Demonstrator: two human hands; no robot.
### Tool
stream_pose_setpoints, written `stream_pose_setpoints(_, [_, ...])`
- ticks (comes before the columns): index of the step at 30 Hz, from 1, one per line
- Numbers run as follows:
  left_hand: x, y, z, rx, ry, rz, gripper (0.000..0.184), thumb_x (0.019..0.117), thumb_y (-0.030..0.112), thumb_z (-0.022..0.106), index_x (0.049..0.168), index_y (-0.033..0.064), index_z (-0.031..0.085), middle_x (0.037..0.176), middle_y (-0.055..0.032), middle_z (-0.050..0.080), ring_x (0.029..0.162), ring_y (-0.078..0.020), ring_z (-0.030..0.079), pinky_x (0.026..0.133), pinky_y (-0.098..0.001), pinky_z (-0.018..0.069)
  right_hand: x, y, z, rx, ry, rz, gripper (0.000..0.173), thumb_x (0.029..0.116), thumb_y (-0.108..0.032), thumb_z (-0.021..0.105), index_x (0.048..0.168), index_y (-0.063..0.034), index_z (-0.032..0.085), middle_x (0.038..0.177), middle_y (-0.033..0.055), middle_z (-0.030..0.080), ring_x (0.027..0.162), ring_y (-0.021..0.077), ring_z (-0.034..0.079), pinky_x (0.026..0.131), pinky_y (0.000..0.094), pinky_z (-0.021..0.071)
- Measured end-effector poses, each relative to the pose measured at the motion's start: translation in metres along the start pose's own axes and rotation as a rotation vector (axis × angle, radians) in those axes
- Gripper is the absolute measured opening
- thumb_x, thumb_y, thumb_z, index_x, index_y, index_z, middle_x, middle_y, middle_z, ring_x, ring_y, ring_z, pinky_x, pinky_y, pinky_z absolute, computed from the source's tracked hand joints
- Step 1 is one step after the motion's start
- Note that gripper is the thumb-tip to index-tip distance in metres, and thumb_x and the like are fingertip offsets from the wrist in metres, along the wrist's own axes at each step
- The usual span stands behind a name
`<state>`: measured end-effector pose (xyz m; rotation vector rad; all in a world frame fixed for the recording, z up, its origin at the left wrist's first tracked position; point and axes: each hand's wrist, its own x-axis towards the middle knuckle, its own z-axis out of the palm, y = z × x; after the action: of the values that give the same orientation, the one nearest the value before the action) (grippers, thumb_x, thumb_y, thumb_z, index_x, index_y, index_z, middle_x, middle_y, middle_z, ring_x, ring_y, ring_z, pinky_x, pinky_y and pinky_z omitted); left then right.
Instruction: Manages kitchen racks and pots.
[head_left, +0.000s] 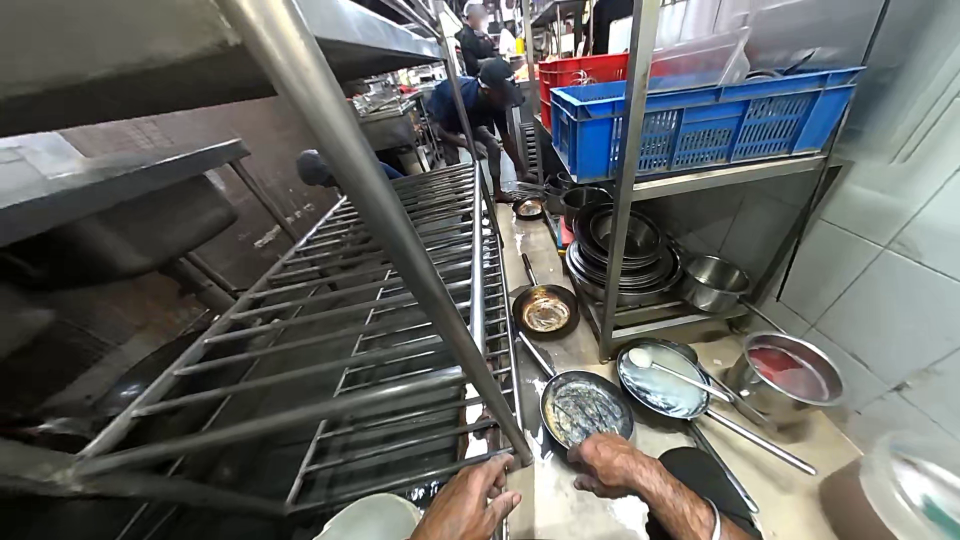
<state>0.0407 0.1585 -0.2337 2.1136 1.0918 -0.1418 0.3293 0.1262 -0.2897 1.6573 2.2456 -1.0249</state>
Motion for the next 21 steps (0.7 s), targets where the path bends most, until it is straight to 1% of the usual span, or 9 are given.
stream_pose_setpoints(4, [0.0006,-0.0012,-0.0002,0.011,-0.007,0.003,0.059,0.1026,0.044,0.061,0.151,0.0108,0.051,0.122,-0.0113,0.072,0.108,-0.0239,0.072,0.102,-0.0464,0.055,-0.0016,-0.0007,-0.0003,0.001,0.001,-0.003,0.04,0.1014,-0.039,0.063,0.131,-0.0126,0.067,0.115,0.021,0.072,0.111,0.0423,0.068,0.094,0.0667,0.0511])
stream_pose_setpoints(9, [-0.0015,0.0029,-0.0011,0.005,-0.007,-0.01,0.059,0.1025,0.043,0.061,0.151,0.0108,0.052,0.124,-0.0121,0.072,0.111,-0.0254,0.071,0.104,-0.0481,0.0541,-0.0018,-0.0009,-0.0007,0.011,-0.011,0.011,0.04,0.1019,-0.04,0.062,0.131,-0.0118,0.066,0.115,0.022,0.071,0.111,0.0431,0.068,0.092,0.0679,0.051])
stream_pose_setpoints(16, [-0.0009,0.0021,-0.0009,-0.009,-0.013,-0.006,0.059,0.1025,0.042,0.061,0.152,0.0102,0.051,0.124,-0.0127,0.072,0.108,-0.0254,0.072,0.102,-0.0474,0.055,-0.0023,-0.0012,-0.0011,0.0,-0.008,0.007,0.041,0.1016,-0.04,0.062,0.131,-0.0124,0.066,0.115,0.0211,0.071,0.111,0.0423,0.068,0.093,0.0668,0.0512])
stream_pose_setpoints(21, [-0.0014,0.0024,-0.0012,-0.005,-0.011,-0.006,0.06,0.1026,0.043,0.061,0.152,0.0103,0.051,0.124,-0.0126,0.072,0.109,-0.0255,0.072,0.102,-0.0481,0.0548,-0.0023,-0.0011,-0.0012,0.002,-0.011,0.001,0.041,0.1017,-0.04,0.062,0.132,-0.0131,0.066,0.114,0.0207,0.072,0.11,0.0421,0.068,0.092,0.0669,0.0513])
